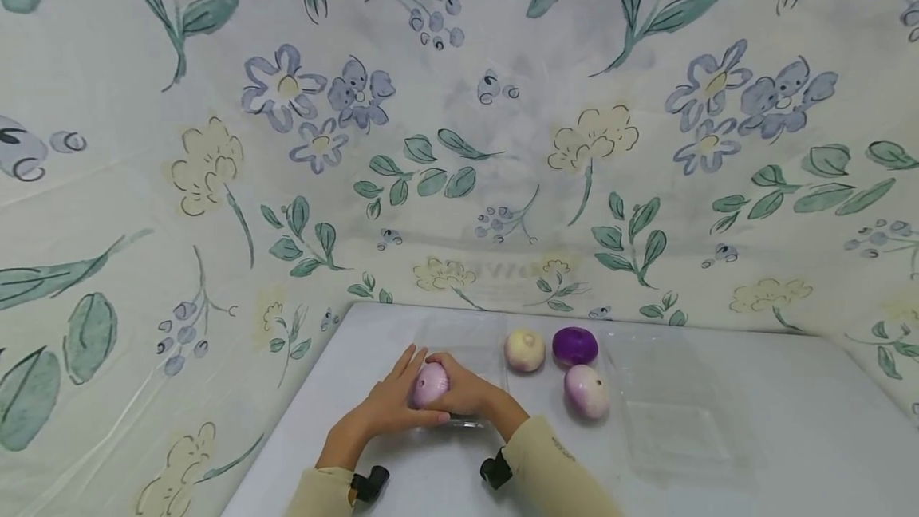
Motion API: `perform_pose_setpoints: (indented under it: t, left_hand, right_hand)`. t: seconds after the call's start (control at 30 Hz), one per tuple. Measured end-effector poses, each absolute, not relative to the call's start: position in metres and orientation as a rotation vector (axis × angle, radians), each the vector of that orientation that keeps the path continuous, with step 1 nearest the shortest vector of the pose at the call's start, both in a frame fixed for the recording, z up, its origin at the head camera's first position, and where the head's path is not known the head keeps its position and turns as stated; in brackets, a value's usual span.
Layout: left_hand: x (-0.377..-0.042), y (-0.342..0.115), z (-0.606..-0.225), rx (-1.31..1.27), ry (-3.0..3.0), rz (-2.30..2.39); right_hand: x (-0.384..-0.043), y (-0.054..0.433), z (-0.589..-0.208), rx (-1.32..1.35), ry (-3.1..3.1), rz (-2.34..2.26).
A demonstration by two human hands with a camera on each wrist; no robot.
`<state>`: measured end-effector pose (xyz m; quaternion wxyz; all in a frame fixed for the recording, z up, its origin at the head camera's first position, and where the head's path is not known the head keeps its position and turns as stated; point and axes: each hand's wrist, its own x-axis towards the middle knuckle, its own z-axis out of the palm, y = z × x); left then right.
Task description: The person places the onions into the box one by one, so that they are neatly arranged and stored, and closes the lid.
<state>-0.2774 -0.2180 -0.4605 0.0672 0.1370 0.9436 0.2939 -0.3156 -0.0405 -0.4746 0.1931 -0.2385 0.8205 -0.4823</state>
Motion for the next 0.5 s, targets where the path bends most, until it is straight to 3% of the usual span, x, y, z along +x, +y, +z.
perform_pose_setpoints:
  t: [0.5]
  left_hand:
    - [-0.2723, -0.2201, -0.4588, 0.407, 2.863, 0.869]
  right_hand:
    - [-0.3147, -0.0435, -0.4753, -0.688, 2.283, -1.373]
